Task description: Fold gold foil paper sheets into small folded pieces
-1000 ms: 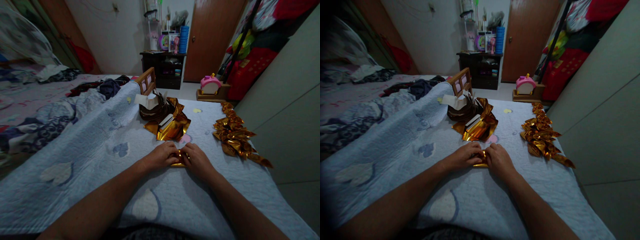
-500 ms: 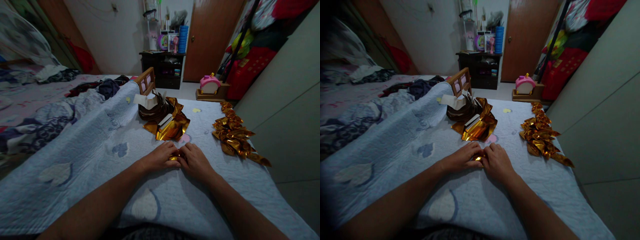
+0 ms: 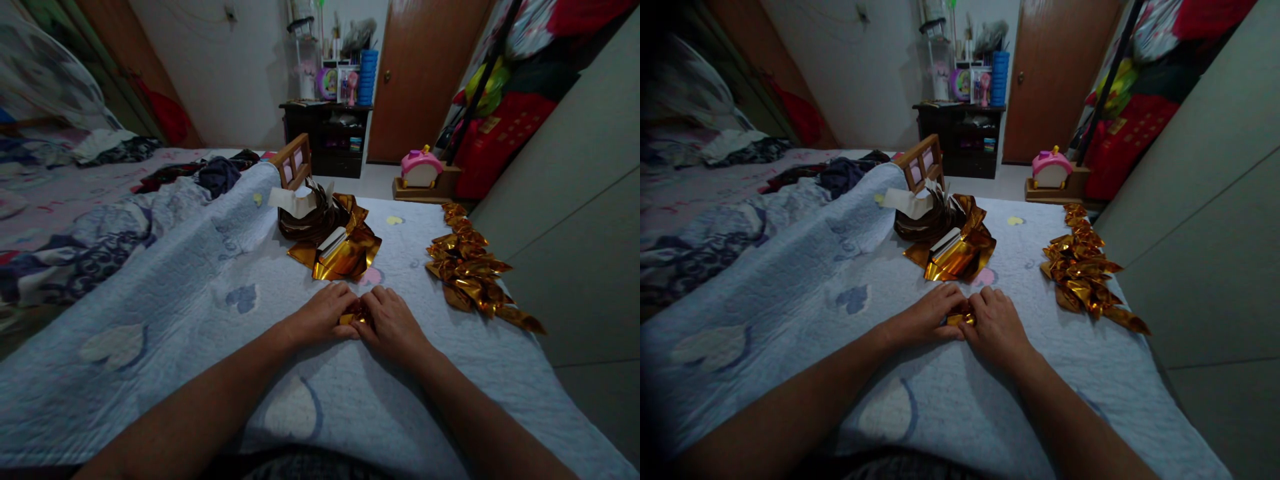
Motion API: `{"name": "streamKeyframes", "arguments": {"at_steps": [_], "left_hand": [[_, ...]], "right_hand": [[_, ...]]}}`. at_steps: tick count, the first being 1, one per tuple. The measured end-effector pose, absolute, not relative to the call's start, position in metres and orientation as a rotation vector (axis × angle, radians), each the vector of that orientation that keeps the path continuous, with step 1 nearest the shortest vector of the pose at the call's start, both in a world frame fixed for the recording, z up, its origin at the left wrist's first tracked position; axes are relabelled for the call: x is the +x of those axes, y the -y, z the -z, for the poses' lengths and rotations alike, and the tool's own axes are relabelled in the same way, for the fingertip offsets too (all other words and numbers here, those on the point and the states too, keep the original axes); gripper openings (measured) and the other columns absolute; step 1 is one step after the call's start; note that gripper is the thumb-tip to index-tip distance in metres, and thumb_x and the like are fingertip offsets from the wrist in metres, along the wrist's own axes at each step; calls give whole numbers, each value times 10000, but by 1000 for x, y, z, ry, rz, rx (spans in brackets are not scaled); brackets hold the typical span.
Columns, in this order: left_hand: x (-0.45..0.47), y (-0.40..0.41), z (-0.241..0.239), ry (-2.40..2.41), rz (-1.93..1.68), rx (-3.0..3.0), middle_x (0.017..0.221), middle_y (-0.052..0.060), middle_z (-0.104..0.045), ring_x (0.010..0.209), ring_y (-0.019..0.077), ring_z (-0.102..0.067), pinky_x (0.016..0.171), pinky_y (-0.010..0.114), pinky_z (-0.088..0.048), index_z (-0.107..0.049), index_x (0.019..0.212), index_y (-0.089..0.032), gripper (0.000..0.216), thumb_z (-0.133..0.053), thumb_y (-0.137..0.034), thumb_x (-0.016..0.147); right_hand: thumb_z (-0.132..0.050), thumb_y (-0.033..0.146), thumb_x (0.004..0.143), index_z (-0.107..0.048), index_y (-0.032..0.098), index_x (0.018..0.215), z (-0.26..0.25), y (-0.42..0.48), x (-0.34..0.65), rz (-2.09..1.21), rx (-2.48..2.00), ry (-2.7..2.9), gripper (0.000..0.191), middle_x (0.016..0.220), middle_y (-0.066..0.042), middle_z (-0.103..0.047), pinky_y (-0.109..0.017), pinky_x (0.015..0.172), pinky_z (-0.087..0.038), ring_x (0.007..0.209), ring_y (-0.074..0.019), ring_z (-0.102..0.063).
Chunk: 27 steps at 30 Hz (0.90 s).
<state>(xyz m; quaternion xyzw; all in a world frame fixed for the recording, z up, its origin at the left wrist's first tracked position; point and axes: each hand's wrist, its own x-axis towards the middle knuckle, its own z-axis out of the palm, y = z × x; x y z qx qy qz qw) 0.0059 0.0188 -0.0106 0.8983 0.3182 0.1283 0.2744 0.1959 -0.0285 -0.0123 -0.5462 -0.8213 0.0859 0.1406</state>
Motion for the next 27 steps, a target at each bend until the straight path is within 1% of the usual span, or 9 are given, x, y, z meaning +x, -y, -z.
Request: {"name": "streamKeyframes", "arguments": {"at_steps": [4, 7, 13, 16, 18, 20, 23, 25, 27], "left_hand": [[4, -20, 11, -866, -327, 2408, 1050, 53, -563, 1004, 239, -501, 886, 344, -419, -622, 1016, -196, 357, -822, -368, 775], [2, -21, 11, -864, -315, 2400, 1027, 47, -562, 984, 232, -500, 866, 331, -417, -616, 981, -189, 359, -841, -356, 756], [-4, -22, 9, -929, -302, 2387, 1009, 40, -552, 962, 224, -497, 836, 325, -408, -614, 944, -184, 383, -854, -400, 738], [-5, -21, 7, -937, -298, 2395, 1005, 43, -552, 972, 221, -498, 852, 333, -410, -613, 937, -184, 268, -759, -388, 842], [-5, -21, 6, -931, -294, 2404, 999, 45, -554, 977, 215, -500, 882, 341, -411, -610, 924, -184, 139, -647, -319, 926], [-4, -21, 6, -931, -286, 2413, 993, 46, -555, 979, 210, -502, 899, 342, -411, -603, 903, -184, 76, -579, -240, 947], [-3, -20, 5, -961, -278, 2417, 1002, 46, -559, 983, 213, -507, 896, 342, -416, -601, 902, -184, 24, -618, -196, 891], [-3, -19, 5, -980, -278, 2411, 1010, 43, -563, 984, 217, -509, 888, 341, -419, -604, 910, -187, 95, -672, -203, 846], [-3, -19, 4, -986, -275, 2406, 1013, 43, -568, 981, 219, -511, 879, 340, -422, -607, 914, -187, 140, -708, -230, 827]], "right_hand": [[-670, 292, 866, -628, 181, 997, 11, 31, 196, -244, -1572, 2379, 178, 999, -91, -603, -392, 837, -414, 938, -265, -528], [-679, 308, 860, -624, 186, 997, 12, 31, 197, -236, -1553, 2378, 192, 997, -86, -605, -394, 828, -415, 933, -267, -529], [-680, 366, 877, -619, 184, 972, 15, 31, 198, -201, -1545, 2385, 214, 968, -87, -601, -393, 804, -414, 905, -265, -528], [-653, 399, 901, -610, 186, 975, 15, 31, 198, -200, -1531, 2379, 230, 977, -91, -603, -393, 807, -414, 907, -264, -525], [-638, 408, 912, -606, 185, 982, 14, 32, 198, -209, -1529, 2376, 236, 985, -92, -603, -395, 819, -414, 919, -266, -522], [-638, 398, 909, -605, 184, 989, 13, 32, 198, -224, -1534, 2373, 230, 990, -91, -601, -396, 832, -414, 929, -267, -519], [-649, 395, 896, -607, 185, 1005, 11, 33, 200, -268, -1514, 2379, 240, 1004, -90, -595, -400, 849, -414, 937, -267, -514], [-645, 394, 898, -608, 188, 1019, 10, 32, 202, -314, -1490, 2384, 241, 1008, -89, -593, -399, 856, -414, 940, -265, -513], [-623, 357, 912, -608, 189, 1013, 9, 32, 204, -358, -1481, 2384, 196, 1005, -86, -595, -389, 852, -413, 936, -258, -515]]}}
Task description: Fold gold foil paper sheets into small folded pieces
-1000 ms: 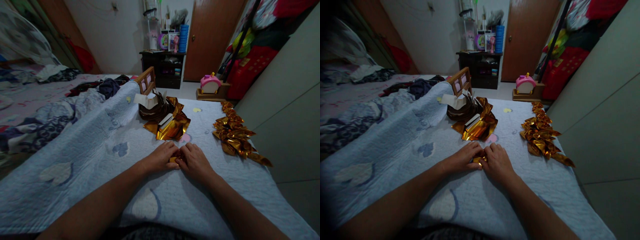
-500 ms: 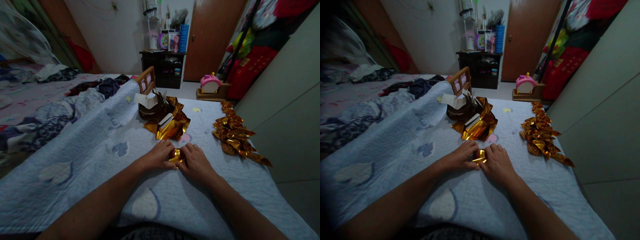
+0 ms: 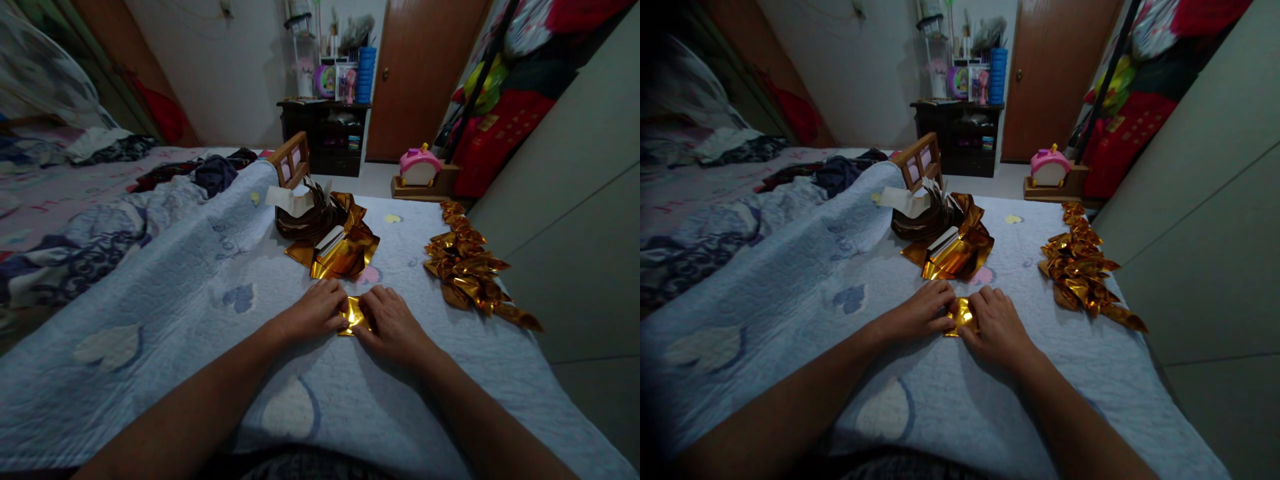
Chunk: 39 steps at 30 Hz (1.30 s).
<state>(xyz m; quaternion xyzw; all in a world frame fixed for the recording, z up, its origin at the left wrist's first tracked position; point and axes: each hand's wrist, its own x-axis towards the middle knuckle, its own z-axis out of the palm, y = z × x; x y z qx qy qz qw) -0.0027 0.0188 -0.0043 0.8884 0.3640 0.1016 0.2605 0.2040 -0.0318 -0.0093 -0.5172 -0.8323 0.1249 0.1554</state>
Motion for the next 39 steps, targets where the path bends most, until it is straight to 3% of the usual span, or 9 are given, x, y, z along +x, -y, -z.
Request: {"name": "streamKeyframes", "arguments": {"at_steps": [4, 10, 24, 28, 33, 39], "left_hand": [[-2, -20, 5, -989, -253, 2430, 1003, 46, -570, 975, 225, -515, 866, 343, -422, -603, 905, -180, 234, -770, -312, 809], [0, -18, 3, -1034, -201, 2454, 1009, 44, -567, 969, 234, -510, 838, 342, -414, -597, 904, -186, 370, -831, -435, 762], [-2, -20, 4, -1014, -207, 2436, 1025, 39, -557, 979, 236, -508, 841, 341, -398, -590, 926, -192, 430, -880, -415, 701], [-4, -21, 7, -990, -223, 2442, 1030, 35, -560, 986, 237, -507, 848, 341, -388, -585, 929, -198, 445, -876, -446, 701], [-5, -22, 7, -970, -213, 2424, 1032, 35, -559, 988, 231, -505, 850, 332, -385, -586, 935, -197, 430, -875, -424, 711], [-6, -21, 4, -962, -214, 2410, 1062, 44, -561, 1004, 235, -505, 864, 338, -399, -582, 952, -199, 444, -876, -421, 704]], "right_hand": [[-553, 253, 952, -612, 192, 993, 11, 31, 204, -358, -1522, 2378, 95, 1009, -87, -605, -376, 851, -402, 939, -249, -514], [-585, 295, 933, -618, 198, 988, 12, 33, 197, -203, -1600, 2372, 117, 1010, -93, -606, -388, 820, -382, 931, -262, -502], [-701, 430, 850, -614, 210, 1007, 8, 35, 196, -204, -1662, 2373, 284, 1044, -93, -598, -419, 830, -391, 977, -295, -513], [-748, 495, 804, -615, 239, 1105, 11, 31, 213, -241, -1620, 2397, 416, 1190, -118, -584, -458, 862, -408, 1052, -330, -523], [-786, 478, 775, -611, 266, 1165, 16, 26, 232, -322, -1674, 2409, 477, 1442, -153, -481, -557, 975, -393, 1290, -406, -449], [-808, 417, 738, -532, 240, 1314, 21, 20, 246, -423, -1713, 2416, 662, 1531, -180, -408, -593, 1067, -360, 1394, -397, -388]]}}
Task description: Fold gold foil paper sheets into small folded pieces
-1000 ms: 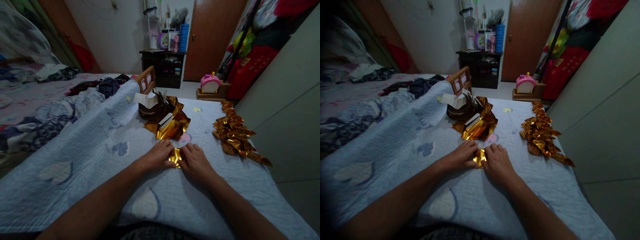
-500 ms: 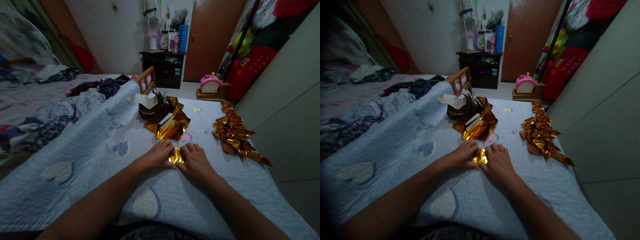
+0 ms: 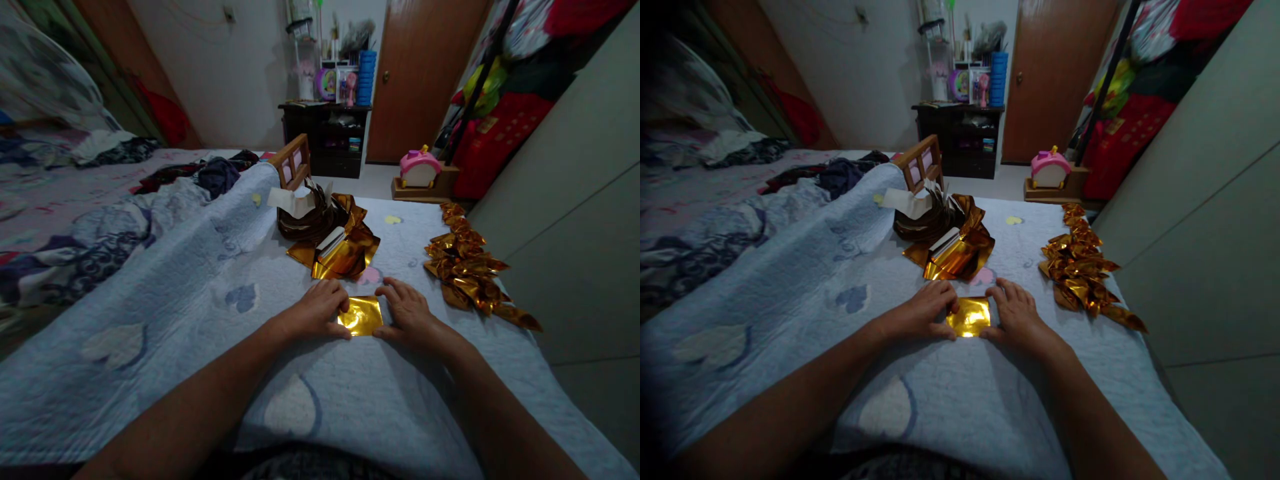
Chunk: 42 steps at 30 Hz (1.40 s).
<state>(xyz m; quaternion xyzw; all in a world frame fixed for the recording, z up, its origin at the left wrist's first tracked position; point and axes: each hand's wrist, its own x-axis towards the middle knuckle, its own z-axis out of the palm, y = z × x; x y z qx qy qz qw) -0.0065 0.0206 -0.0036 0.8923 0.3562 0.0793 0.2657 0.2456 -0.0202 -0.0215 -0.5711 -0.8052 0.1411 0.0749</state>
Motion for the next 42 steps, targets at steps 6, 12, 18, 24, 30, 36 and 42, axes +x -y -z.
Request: {"name": "streamKeyframes", "arguments": {"at_steps": [6, 12, 18, 24, 30, 36, 42], "left_hand": [[-8, -20, 2, -938, -219, 2416, 1057, 41, -553, 1010, 237, -501, 882, 346, -403, -582, 969, -212, 393, -823, -427, 746], [-7, -18, 4, -951, -249, 2452, 1055, 45, -542, 1008, 256, -491, 875, 359, -408, -564, 956, -211, 561, -875, -552, 636], [-5, -17, 4, -933, -271, 2493, 1027, 47, -547, 974, 247, -497, 865, 362, -412, -592, 941, -206, 489, -853, -513, 663], [-4, -15, 0, -909, -297, 2512, 1040, 61, -565, 980, 244, -520, 885, 369, -429, -624, 998, -193, 355, -769, -400, 748], [-3, -13, -1, -891, -393, 2523, 991, 54, -611, 947, 228, -558, 887, 376, -424, -684, 899, -201, 149, -691, -323, 814], [-2, -13, 12, -811, -463, 2540, 960, 61, -650, 879, 187, -604, 778, 303, -460, -739, 992, -203, 177, -572, -209, 930], [-2, -14, 15, -915, -485, 2614, 926, 54, -674, 877, 197, -629, 763, 303, -469, -744, 1044, -256, 227, -526, -307, 1006]], "right_hand": [[-736, 313, 747, -481, 211, 1323, 19, 17, 263, -502, -1577, 2434, 638, 1504, -197, -427, -549, 1098, -374, 1418, -361, -380], [-659, 233, 733, -493, 218, 1213, -5, 27, 245, -469, -1397, 2333, 508, 1402, -158, -461, -540, 1070, -368, 1322, -352, -412], [-691, 225, 764, -634, 231, 1017, -8, 34, 221, -526, -1312, 2484, 259, 1185, -99, -584, -456, 958, -404, 1095, -295, -507], [-710, 267, 806, -677, 306, 1266, -6, 35, 225, -258, -1361, 2456, 463, 1462, -123, -461, -549, 1045, -318, 1288, -381, -403], [-641, 149, 827, -760, 265, 1058, -6, 35, 217, -202, -1290, 2522, 285, 1180, -95, -642, -489, 972, -363, 1109, -308, -500], [-549, 112, 926, -740, 194, 993, 8, 29, 217, -400, -1231, 2457, 218, 968, -84, -687, -342, 826, -483, 914, -212, -600], [-548, 129, 955, -735, 201, 1065, 11, 27, 218, -428, -1231, 2383, 229, 989, -81, -700, -342, 820, -511, 917, -213, -619]]}}
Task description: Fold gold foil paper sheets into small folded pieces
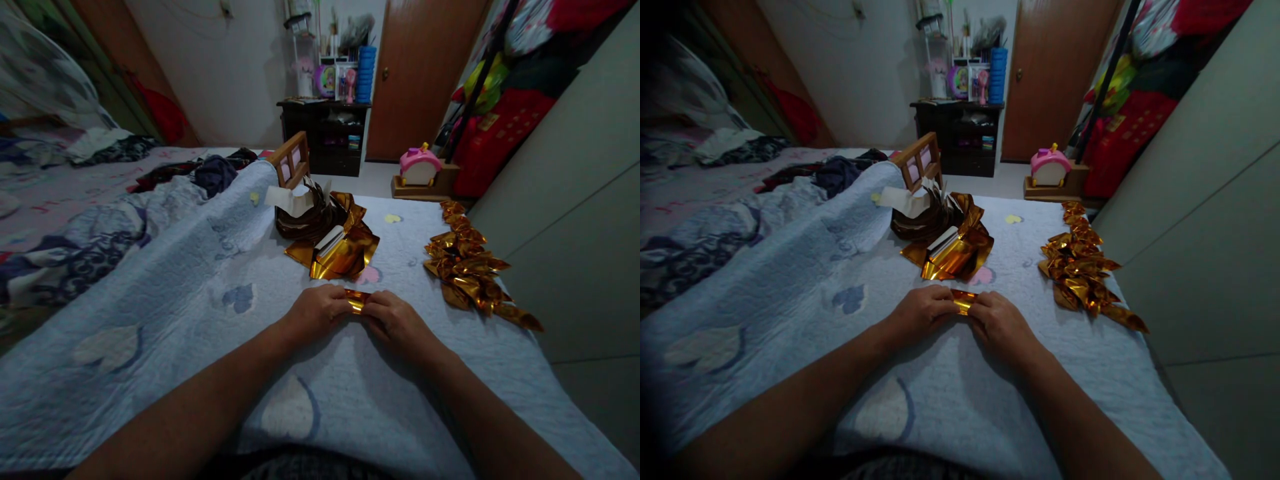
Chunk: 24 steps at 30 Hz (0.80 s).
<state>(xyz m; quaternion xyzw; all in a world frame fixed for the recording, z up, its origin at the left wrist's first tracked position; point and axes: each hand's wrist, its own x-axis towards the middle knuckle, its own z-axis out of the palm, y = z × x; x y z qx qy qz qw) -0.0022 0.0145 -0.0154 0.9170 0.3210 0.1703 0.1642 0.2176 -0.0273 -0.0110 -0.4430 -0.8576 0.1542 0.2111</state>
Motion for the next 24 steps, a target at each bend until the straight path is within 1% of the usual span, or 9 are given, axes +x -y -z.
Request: {"name": "streamKeyframes", "arguments": {"at_steps": [3, 7, 11, 13, 16, 20, 24], "left_hand": [[-2, -14, 14, -880, -460, 2597, 980, 60, -694, 937, 209, -636, 814, 313, -479, -721, 1023, -233, 182, -544, -239, 983], [-2, -13, 13, -832, -415, 2561, 955, 59, -700, 898, 202, -639, 787, 294, -473, -693, 978, -189, 118, -590, -173, 924], [-3, -15, 13, -765, -409, 2493, 914, 56, -704, 845, 178, -644, 753, 263, -458, -697, 921, -159, 110, -599, -206, 938], [-3, -16, 15, -775, -410, 2460, 879, 49, -711, 813, 168, -643, 734, 252, -447, -703, 915, -157, 148, -579, -223, 961], [-3, -17, 17, -855, -402, 2426, 873, 54, -725, 803, 170, -646, 727, 252, -439, -709, 945, -151, 167, -562, -225, 968], [-1, -16, 15, -934, -383, 2366, 869, 50, -727, 795, 173, -648, 713, 251, -429, -711, 953, -151, 149, -571, -202, 942], [1, -14, 8, -998, -361, 2291, 810, 19, -702, 747, 157, -628, 669, 240, -405, -695, 903, -158, 95, -602, -164, 889]], "right_hand": [[-576, 149, 957, -747, 195, 1030, 12, 26, 217, -427, -1242, 2386, 192, 966, -79, -706, -331, 809, -512, 897, -206, -627], [-614, 138, 934, -759, 192, 958, 13, 25, 218, -446, -1292, 2395, 156, 916, -71, -706, -317, 793, -502, 863, -197, -637], [-628, 119, 915, -749, 200, 959, 14, 24, 221, -511, -1247, 2368, 153, 943, -62, -707, -319, 831, -483, 905, -196, -632], [-617, 124, 920, -739, 185, 923, 14, 23, 223, -552, -1247, 2346, 136, 906, -61, -692, -317, 808, -475, 878, -196, -621], [-569, 142, 950, -717, 174, 878, 14, 22, 224, -596, -1274, 2331, 167, 883, -66, -681, -319, 791, -463, 859, -199, -610], [-546, 144, 945, -697, 178, 875, 15, 21, 222, -613, -1345, 2297, 170, 898, -70, -687, -326, 799, -453, 861, -202, -609], [-556, 134, 921, -688, 169, 915, 16, 20, 219, -628, -1452, 2251, 136, 912, -74, -697, -323, 797, -442, 859, -203, -614]]}}
